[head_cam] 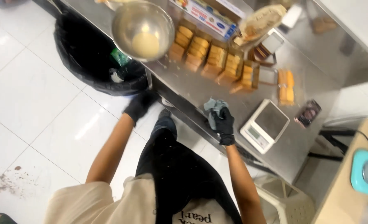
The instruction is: Dipping biscuits into liquid, placing them into molds, and pouring batter over them to prepare cakes.
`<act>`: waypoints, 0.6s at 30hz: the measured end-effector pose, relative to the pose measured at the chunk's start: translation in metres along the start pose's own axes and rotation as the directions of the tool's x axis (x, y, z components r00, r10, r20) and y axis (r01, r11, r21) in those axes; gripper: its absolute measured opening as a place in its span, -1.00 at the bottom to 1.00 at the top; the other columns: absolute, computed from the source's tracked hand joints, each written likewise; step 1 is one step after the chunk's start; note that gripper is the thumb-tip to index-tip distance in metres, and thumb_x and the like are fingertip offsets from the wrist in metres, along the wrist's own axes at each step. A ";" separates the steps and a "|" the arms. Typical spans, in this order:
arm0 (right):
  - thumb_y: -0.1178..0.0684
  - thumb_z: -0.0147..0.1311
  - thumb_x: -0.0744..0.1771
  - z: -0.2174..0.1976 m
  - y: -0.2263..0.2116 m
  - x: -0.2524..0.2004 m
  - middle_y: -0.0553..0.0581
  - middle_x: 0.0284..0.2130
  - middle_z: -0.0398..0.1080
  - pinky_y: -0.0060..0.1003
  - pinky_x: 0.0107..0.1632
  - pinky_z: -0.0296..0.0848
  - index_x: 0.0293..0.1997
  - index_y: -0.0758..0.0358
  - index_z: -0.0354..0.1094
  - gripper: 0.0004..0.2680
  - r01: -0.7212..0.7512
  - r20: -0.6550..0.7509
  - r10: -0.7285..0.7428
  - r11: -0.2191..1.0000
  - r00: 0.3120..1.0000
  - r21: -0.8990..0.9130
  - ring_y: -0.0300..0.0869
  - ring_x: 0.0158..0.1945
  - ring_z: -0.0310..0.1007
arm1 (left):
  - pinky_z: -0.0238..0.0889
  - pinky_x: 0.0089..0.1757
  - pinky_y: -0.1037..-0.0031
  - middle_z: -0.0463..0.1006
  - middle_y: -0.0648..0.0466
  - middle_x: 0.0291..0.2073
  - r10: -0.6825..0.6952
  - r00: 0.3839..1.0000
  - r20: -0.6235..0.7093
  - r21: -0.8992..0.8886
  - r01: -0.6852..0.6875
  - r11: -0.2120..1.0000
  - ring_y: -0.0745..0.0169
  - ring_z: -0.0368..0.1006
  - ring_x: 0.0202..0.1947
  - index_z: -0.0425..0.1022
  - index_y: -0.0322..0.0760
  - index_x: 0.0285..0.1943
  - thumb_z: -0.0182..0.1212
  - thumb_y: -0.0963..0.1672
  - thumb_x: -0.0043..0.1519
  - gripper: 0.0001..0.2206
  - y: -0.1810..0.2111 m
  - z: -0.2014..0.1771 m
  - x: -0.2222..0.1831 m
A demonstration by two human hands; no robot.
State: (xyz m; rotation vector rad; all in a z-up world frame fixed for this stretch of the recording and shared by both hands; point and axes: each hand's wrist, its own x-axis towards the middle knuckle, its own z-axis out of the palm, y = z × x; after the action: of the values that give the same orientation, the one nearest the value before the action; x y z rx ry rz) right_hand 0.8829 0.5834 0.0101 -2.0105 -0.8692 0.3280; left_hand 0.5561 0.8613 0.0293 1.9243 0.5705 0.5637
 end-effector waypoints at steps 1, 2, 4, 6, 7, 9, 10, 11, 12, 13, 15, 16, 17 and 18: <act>0.07 0.38 0.35 -0.002 -0.022 0.020 0.25 -0.47 0.25 -0.18 -0.18 0.36 -0.26 0.33 0.32 -0.77 0.001 0.013 -0.001 1.000 1.000 0.005 -0.12 -0.34 0.23 | 0.36 0.11 0.32 0.61 -0.07 0.02 -0.011 1.000 -0.008 0.004 0.011 1.000 0.09 0.51 0.07 0.55 -0.33 0.11 0.21 -0.28 0.30 -0.78 -0.024 -0.037 0.030; 0.02 0.34 0.36 -0.007 -0.043 0.036 0.27 -0.45 0.30 -0.15 -0.20 0.37 -0.24 0.34 0.36 -0.78 0.006 0.073 0.001 0.996 0.997 -0.093 -0.07 -0.34 0.29 | 0.41 -0.02 0.32 0.62 -0.04 -0.15 -0.314 0.903 -0.292 -0.549 0.110 0.828 0.10 0.53 -0.08 0.57 -0.34 -0.03 0.16 -0.20 0.29 -0.85 -0.048 -0.070 0.055; -0.03 0.29 0.37 -0.009 -0.065 0.066 0.29 -0.43 0.36 -0.13 -0.22 0.38 -0.22 0.35 0.41 -0.78 0.026 0.142 0.000 0.983 0.990 -0.183 -0.02 -0.34 0.35 | 0.47 -0.16 0.32 0.62 -0.01 -0.33 -0.669 0.659 -0.344 -0.911 -0.061 0.409 0.11 0.54 -0.23 0.60 -0.35 -0.17 0.12 -0.12 0.29 -0.80 -0.062 -0.135 0.102; -0.07 0.22 0.37 -0.002 -0.065 0.094 0.28 -0.37 0.48 -0.10 -0.20 0.41 -0.22 0.29 0.50 -0.80 0.202 0.295 -0.114 0.936 0.949 -0.288 0.05 -0.29 0.48 | 0.44 -0.35 0.41 0.53 0.07 -0.49 -0.636 0.554 -0.537 -0.820 -0.165 0.548 0.17 0.48 -0.43 0.53 -0.24 -0.29 0.18 -0.11 0.17 -0.89 -0.042 -0.197 0.147; -0.07 0.22 0.37 -0.004 -0.073 0.106 0.28 -0.37 0.48 -0.10 -0.20 0.41 -0.22 0.29 0.50 -0.80 0.211 0.304 -0.122 0.936 0.945 -0.280 0.05 -0.29 0.48 | 0.44 -0.35 0.41 0.53 0.07 -0.49 -0.635 0.545 -0.547 -0.815 -0.171 0.554 0.17 0.48 -0.43 0.53 -0.24 -0.29 0.18 -0.11 0.17 -0.89 -0.079 -0.216 0.171; -0.05 0.18 0.35 -0.011 -0.086 0.114 0.26 -0.31 0.55 -0.14 -0.18 0.46 -0.16 0.28 0.52 -0.81 0.186 0.332 -0.110 0.960 0.937 -0.207 0.01 -0.24 0.56 | 0.22 -0.30 0.52 0.40 0.08 -0.39 -0.337 0.900 -0.277 -0.656 0.079 0.751 0.25 0.31 -0.37 0.46 -0.35 -0.24 0.25 -0.13 0.40 -0.81 -0.156 -0.249 0.206; -0.05 0.18 0.35 -0.016 -0.081 0.111 0.26 -0.31 0.55 -0.14 -0.18 0.46 -0.16 0.28 0.52 -0.81 0.175 0.340 -0.098 0.963 0.935 -0.206 0.01 -0.24 0.56 | 0.22 -0.30 0.52 0.40 0.08 -0.39 -0.350 0.897 -0.271 -0.656 0.094 0.749 0.25 0.31 -0.37 0.46 -0.35 -0.24 0.25 -0.13 0.40 -0.81 -0.132 -0.247 0.221; 0.00 0.16 0.37 -0.023 -0.075 0.108 0.25 -0.26 0.57 -0.18 -0.13 0.49 -0.07 0.28 0.51 -0.83 0.118 0.274 -0.073 0.982 0.959 -0.150 -0.03 -0.20 0.59 | 0.23 -0.39 0.51 0.42 0.08 -0.44 -0.530 0.822 -0.209 -0.771 0.194 0.606 0.25 0.32 -0.44 0.53 -0.24 -0.14 0.28 -0.10 0.36 -0.88 -0.109 -0.244 0.235; 0.04 0.14 0.39 -0.030 -0.069 0.108 0.23 -0.21 0.59 -0.22 -0.09 0.52 0.03 0.27 0.49 -0.83 0.068 0.196 -0.049 0.993 0.979 -0.092 -0.08 -0.17 0.63 | 0.24 -0.49 0.49 0.45 0.08 -0.49 -0.673 0.730 -0.120 -0.860 0.263 0.438 0.25 0.34 -0.52 0.60 -0.13 -0.03 0.31 -0.08 0.32 -0.87 -0.084 -0.241 0.260; 0.04 0.14 0.39 -0.037 -0.024 0.110 0.23 -0.21 0.59 -0.22 -0.09 0.52 0.03 0.27 0.49 -0.83 0.060 0.192 -0.042 0.994 0.981 -0.091 -0.08 -0.17 0.63 | 0.24 -0.49 0.49 0.45 0.08 -0.49 -0.674 0.730 -0.114 -0.858 0.270 0.437 0.25 0.34 -0.52 0.60 -0.13 -0.03 0.31 -0.08 0.32 -0.87 -0.087 -0.242 0.270; 0.16 0.01 0.32 -0.055 0.067 0.097 0.31 -0.18 0.58 -0.18 -0.37 0.39 0.26 0.15 0.35 -0.66 -0.561 0.207 0.523 0.800 0.826 0.216 0.00 -0.31 0.54 | 0.55 -0.36 0.33 0.68 -0.03 -0.20 -0.652 0.700 -0.292 -0.900 0.031 0.435 0.10 0.62 -0.33 0.62 -0.39 0.06 0.18 -0.22 0.16 -0.71 -0.090 -0.234 0.299; 0.16 0.01 0.32 -0.061 0.060 0.106 0.31 -0.18 0.58 -0.18 -0.37 0.39 0.26 0.15 0.35 -0.66 -0.579 0.185 0.549 0.784 0.815 0.224 0.00 -0.31 0.54 | 0.55 -0.36 0.33 0.68 -0.03 -0.20 -0.652 0.712 -0.260 -0.902 0.062 0.427 0.10 0.62 -0.33 0.62 -0.39 0.06 0.18 -0.22 0.16 -0.71 -0.093 -0.240 0.300; -0.05 -0.02 0.35 -0.069 0.056 0.115 0.32 -0.19 0.57 -0.19 -0.37 0.43 0.24 0.13 0.29 -0.69 -0.699 0.195 0.686 0.609 0.701 0.375 0.02 -0.33 0.54 | 0.54 -0.32 0.29 0.67 -0.04 -0.16 -0.656 0.707 -0.265 -0.897 0.067 0.436 0.07 0.61 -0.28 0.60 -0.38 0.08 0.19 -0.21 0.17 -0.70 -0.098 -0.245 0.301; -0.27 -0.04 0.38 -0.083 0.052 0.115 0.34 -0.19 0.56 -0.20 -0.37 0.47 0.21 0.10 0.24 -0.64 -0.764 0.224 0.797 0.392 0.560 0.513 0.04 -0.35 0.55 | 0.54 -0.27 0.25 0.66 -0.05 -0.12 -0.663 0.703 -0.260 -0.895 0.082 0.438 0.05 0.61 -0.23 0.59 -0.37 0.10 0.19 -0.20 0.17 -0.69 -0.102 -0.245 0.302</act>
State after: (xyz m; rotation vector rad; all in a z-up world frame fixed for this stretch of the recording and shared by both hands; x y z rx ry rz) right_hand 1.0333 0.5917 0.0261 -1.6866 0.3279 0.9401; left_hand 0.6278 1.2548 0.0701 0.5749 0.9093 0.9182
